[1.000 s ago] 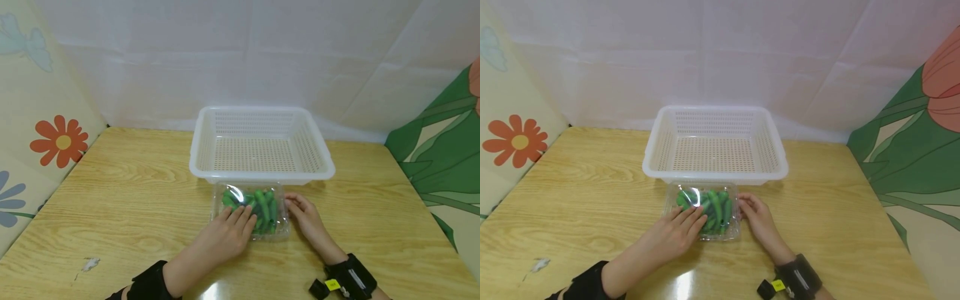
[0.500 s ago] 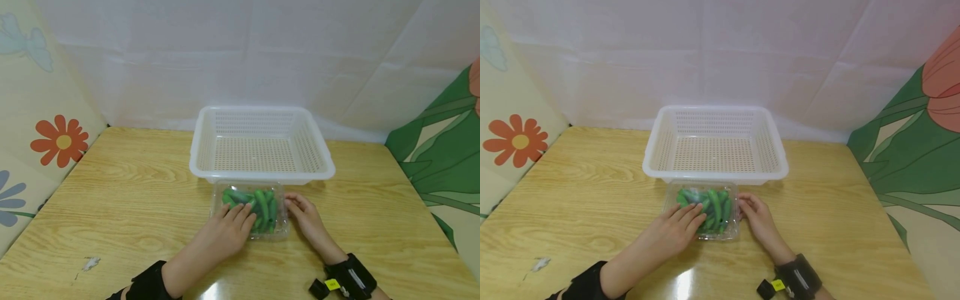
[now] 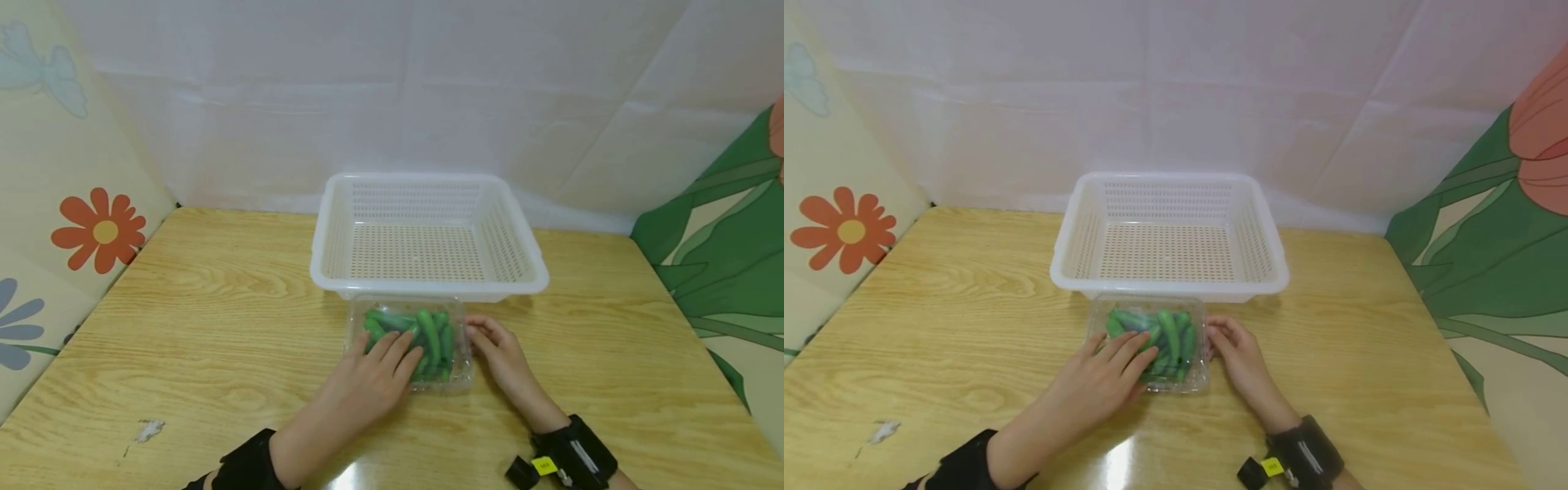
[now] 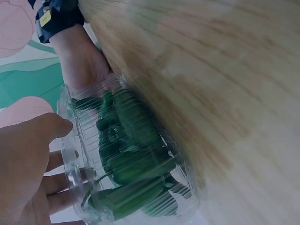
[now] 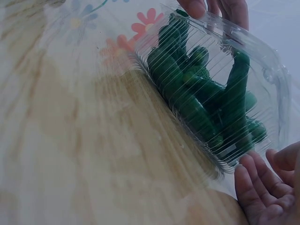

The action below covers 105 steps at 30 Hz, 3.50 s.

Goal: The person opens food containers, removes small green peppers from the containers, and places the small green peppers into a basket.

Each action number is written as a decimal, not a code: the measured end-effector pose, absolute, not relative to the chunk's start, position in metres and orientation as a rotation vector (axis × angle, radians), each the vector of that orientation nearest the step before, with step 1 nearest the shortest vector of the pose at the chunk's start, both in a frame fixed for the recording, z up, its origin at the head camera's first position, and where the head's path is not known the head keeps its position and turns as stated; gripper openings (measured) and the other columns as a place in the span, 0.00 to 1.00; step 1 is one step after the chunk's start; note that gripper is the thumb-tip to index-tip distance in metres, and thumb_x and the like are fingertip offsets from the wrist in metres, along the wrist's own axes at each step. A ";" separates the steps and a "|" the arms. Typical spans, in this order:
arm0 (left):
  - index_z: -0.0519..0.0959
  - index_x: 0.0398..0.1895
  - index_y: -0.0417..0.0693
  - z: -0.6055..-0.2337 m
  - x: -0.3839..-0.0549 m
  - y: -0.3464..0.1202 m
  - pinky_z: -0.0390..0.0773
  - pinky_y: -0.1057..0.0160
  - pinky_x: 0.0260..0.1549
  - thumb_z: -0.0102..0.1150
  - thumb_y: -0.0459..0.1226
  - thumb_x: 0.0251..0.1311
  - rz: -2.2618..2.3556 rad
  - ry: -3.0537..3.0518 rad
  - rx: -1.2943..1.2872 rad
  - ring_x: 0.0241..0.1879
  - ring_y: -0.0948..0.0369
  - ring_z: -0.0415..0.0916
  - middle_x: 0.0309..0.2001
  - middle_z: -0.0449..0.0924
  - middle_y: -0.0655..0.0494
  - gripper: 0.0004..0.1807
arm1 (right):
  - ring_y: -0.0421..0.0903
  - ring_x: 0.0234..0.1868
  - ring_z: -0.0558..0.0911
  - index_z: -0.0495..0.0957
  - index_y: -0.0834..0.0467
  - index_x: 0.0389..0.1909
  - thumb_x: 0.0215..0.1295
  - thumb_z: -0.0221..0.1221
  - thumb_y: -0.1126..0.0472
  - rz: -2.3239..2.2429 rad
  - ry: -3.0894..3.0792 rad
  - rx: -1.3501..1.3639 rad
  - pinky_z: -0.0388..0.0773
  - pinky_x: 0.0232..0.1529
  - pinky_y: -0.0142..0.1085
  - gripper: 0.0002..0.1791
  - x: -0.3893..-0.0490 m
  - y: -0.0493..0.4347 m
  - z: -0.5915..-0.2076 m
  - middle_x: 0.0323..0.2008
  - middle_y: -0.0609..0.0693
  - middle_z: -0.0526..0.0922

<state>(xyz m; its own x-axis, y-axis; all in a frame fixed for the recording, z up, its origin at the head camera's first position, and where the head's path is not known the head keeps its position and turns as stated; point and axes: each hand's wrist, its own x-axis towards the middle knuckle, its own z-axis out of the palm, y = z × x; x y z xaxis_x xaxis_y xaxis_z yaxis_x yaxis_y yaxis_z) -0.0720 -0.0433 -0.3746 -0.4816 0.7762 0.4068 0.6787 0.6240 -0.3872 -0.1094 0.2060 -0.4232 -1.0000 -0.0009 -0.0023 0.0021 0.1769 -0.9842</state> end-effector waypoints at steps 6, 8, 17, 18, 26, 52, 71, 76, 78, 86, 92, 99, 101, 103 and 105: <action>0.78 0.60 0.49 -0.375 -0.072 -0.039 0.82 0.54 0.49 0.55 0.50 0.68 0.224 -2.314 -1.166 0.56 0.56 0.77 0.60 0.78 0.50 0.23 | 0.35 0.35 0.79 0.72 0.75 0.53 0.75 0.51 0.67 -2.010 2.410 0.000 0.79 0.37 0.27 0.15 -0.110 0.206 -0.424 0.35 0.40 0.82; 0.77 0.61 0.49 -0.374 -0.071 -0.036 0.81 0.55 0.50 0.52 0.46 0.71 0.227 -2.328 -1.186 0.58 0.56 0.76 0.61 0.77 0.51 0.21 | 0.34 0.35 0.79 0.73 0.75 0.53 0.75 0.51 0.67 -2.007 2.414 -0.002 0.79 0.37 0.27 0.15 -0.110 0.206 -0.424 0.35 0.39 0.82; 0.75 0.65 0.51 -0.372 -0.068 -0.026 0.79 0.55 0.54 0.42 0.38 0.73 0.308 -2.376 -1.214 0.61 0.58 0.74 0.65 0.74 0.54 0.21 | 0.34 0.35 0.79 0.73 0.75 0.52 0.75 0.52 0.66 -2.007 2.419 -0.013 0.79 0.37 0.27 0.14 -0.110 0.205 -0.424 0.35 0.40 0.82; 0.75 0.64 0.51 -0.372 -0.068 -0.025 0.79 0.55 0.54 0.42 0.38 0.74 0.301 -2.376 -1.212 0.61 0.58 0.74 0.65 0.74 0.53 0.20 | 0.34 0.36 0.79 0.73 0.75 0.52 0.75 0.52 0.66 -2.008 2.417 -0.013 0.79 0.37 0.27 0.14 -0.110 0.205 -0.424 0.35 0.40 0.82; 0.76 0.62 0.50 -0.374 -0.068 -0.019 0.80 0.56 0.51 0.43 0.37 0.73 0.227 -2.350 -1.181 0.59 0.57 0.75 0.62 0.76 0.52 0.19 | 0.34 0.36 0.79 0.73 0.75 0.52 0.75 0.51 0.67 -2.008 2.420 -0.015 0.79 0.37 0.27 0.14 -0.110 0.205 -0.424 0.35 0.41 0.82; 0.74 0.64 0.52 -0.371 -0.064 -0.001 0.81 0.56 0.51 0.44 0.41 0.74 0.311 -2.494 -1.091 0.59 0.57 0.73 0.64 0.74 0.52 0.19 | 0.33 0.36 0.79 0.73 0.75 0.52 0.74 0.52 0.67 -2.011 2.427 -0.018 0.79 0.37 0.26 0.15 -0.110 0.206 -0.425 0.36 0.39 0.82; 0.76 0.62 0.53 -0.371 -0.062 0.008 0.79 0.56 0.55 0.52 0.55 0.70 0.325 -2.474 -1.035 0.57 0.57 0.75 0.59 0.77 0.52 0.25 | 0.33 0.36 0.78 0.72 0.75 0.51 0.75 0.52 0.67 -2.015 2.418 -0.002 0.78 0.37 0.26 0.14 -0.110 0.206 -0.425 0.35 0.36 0.82; 0.77 0.60 0.53 -0.371 -0.062 0.008 0.80 0.58 0.53 0.53 0.51 0.70 0.320 -2.456 -1.034 0.56 0.58 0.77 0.58 0.79 0.52 0.21 | 0.33 0.37 0.79 0.72 0.75 0.52 0.75 0.51 0.66 -1.997 2.418 0.008 0.78 0.38 0.26 0.15 -0.111 0.206 -0.424 0.36 0.37 0.82; 0.77 0.60 0.53 -0.371 -0.062 0.008 0.81 0.59 0.52 0.54 0.47 0.71 0.315 -2.451 -1.039 0.55 0.59 0.77 0.57 0.79 0.52 0.19 | 0.34 0.38 0.79 0.72 0.75 0.53 0.75 0.51 0.66 -1.998 2.417 0.003 0.78 0.39 0.26 0.15 -0.111 0.206 -0.424 0.36 0.38 0.82; 0.79 0.57 0.50 -0.372 -0.062 0.009 0.82 0.60 0.49 0.53 0.40 0.70 0.290 -2.436 -1.046 0.53 0.58 0.79 0.55 0.81 0.51 0.15 | 0.34 0.38 0.79 0.72 0.76 0.52 0.75 0.51 0.66 -2.015 2.409 -0.013 0.79 0.39 0.26 0.15 -0.110 0.206 -0.424 0.36 0.38 0.82; 0.77 0.58 0.47 -0.372 -0.059 0.014 0.82 0.62 0.48 0.46 0.41 0.74 0.398 -2.458 -1.044 0.54 0.58 0.79 0.56 0.80 0.48 0.17 | 0.34 0.38 0.80 0.72 0.75 0.53 0.75 0.51 0.66 -2.011 2.403 0.003 0.79 0.40 0.26 0.15 -0.110 0.206 -0.423 0.38 0.41 0.83; 0.75 0.60 0.44 -0.372 -0.055 0.018 0.82 0.63 0.49 0.44 0.42 0.74 0.500 -2.478 -1.035 0.55 0.58 0.78 0.58 0.79 0.46 0.19 | 0.34 0.38 0.79 0.72 0.76 0.53 0.74 0.51 0.67 -2.017 2.398 0.011 0.79 0.40 0.26 0.15 -0.110 0.206 -0.423 0.37 0.41 0.82; 0.76 0.61 0.45 -0.372 -0.054 0.018 0.82 0.63 0.49 0.44 0.42 0.74 0.517 -2.469 -1.035 0.55 0.58 0.78 0.58 0.79 0.46 0.20 | 0.34 0.37 0.79 0.72 0.76 0.53 0.74 0.52 0.67 -2.024 2.395 0.017 0.79 0.39 0.26 0.15 -0.110 0.205 -0.423 0.36 0.39 0.82; 0.77 0.60 0.46 -0.373 -0.054 0.019 0.82 0.63 0.48 0.44 0.43 0.74 0.521 -2.458 -1.035 0.55 0.58 0.78 0.58 0.79 0.47 0.20 | 0.34 0.37 0.79 0.72 0.76 0.53 0.74 0.52 0.68 -2.027 2.396 0.022 0.79 0.38 0.26 0.15 -0.110 0.205 -0.424 0.36 0.39 0.82; 0.77 0.60 0.47 -0.374 -0.055 0.019 0.82 0.63 0.48 0.44 0.43 0.73 0.516 -2.447 -1.033 0.55 0.58 0.79 0.58 0.80 0.47 0.20 | 0.34 0.37 0.79 0.72 0.76 0.52 0.74 0.52 0.67 -2.032 2.398 0.026 0.79 0.38 0.26 0.15 -0.109 0.205 -0.424 0.36 0.39 0.82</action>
<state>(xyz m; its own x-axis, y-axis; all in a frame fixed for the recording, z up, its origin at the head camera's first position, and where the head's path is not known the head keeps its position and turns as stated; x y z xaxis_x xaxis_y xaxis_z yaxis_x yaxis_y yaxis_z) -0.0549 0.0186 -0.3735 -0.6285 0.7388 0.2431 0.5779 0.6528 -0.4897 -0.1095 0.2052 -0.4240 -0.9999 0.0140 -0.0089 0.0111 0.1640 -0.9864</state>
